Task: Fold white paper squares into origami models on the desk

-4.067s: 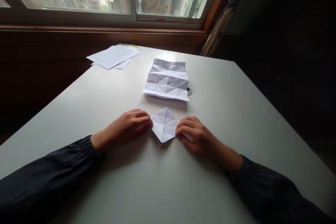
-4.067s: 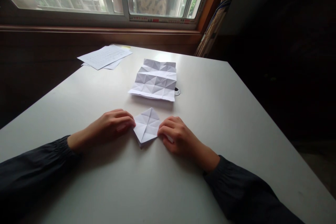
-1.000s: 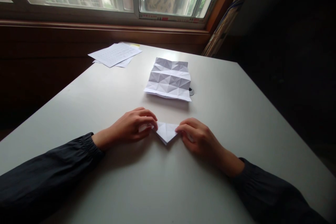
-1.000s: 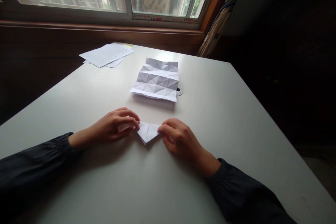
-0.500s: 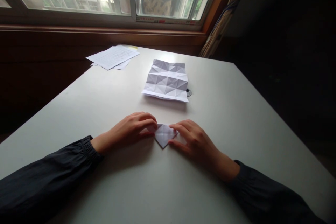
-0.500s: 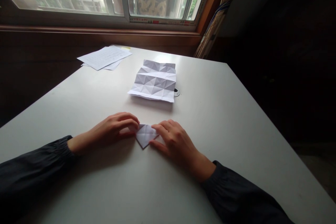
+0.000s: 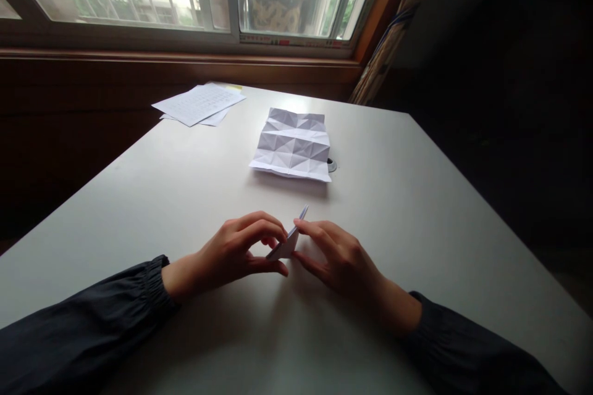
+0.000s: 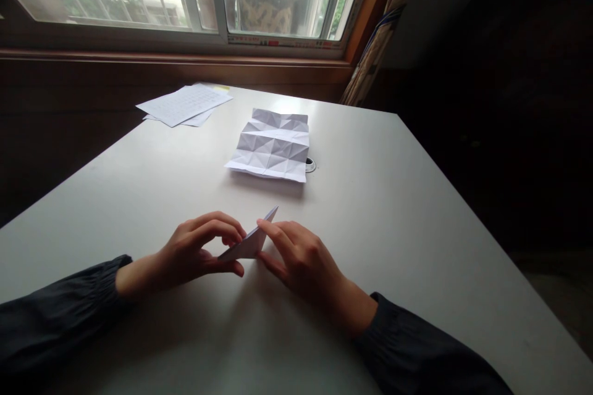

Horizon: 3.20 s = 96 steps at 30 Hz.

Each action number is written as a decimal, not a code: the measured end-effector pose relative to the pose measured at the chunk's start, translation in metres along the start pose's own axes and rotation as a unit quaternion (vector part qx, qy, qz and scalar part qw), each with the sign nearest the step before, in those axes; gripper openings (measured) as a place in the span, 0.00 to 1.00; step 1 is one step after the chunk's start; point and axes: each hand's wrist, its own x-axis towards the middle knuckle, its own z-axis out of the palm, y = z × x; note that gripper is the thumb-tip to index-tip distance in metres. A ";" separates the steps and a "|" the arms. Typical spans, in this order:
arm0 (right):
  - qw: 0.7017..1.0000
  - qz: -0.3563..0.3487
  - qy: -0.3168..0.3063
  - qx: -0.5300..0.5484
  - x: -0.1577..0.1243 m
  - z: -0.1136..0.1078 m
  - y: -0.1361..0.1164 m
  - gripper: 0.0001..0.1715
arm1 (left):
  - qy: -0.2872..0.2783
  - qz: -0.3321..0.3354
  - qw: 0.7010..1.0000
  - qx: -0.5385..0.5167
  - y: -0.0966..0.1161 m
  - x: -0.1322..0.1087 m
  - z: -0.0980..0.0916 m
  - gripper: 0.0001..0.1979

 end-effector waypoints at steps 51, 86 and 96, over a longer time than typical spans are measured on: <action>0.996 0.081 -0.022 -0.023 -0.004 0.001 0.018 0.10 | -0.158 -0.051 0.978 0.131 -0.030 0.004 -0.006 0.10; 0.995 -0.023 -0.098 0.012 -0.005 -0.011 0.009 0.08 | -0.210 0.032 0.956 0.202 -0.015 0.001 -0.014 0.09; 0.999 -0.015 0.029 0.027 0.000 -0.003 0.008 0.13 | -0.115 0.010 0.979 0.169 -0.016 0.001 -0.005 0.08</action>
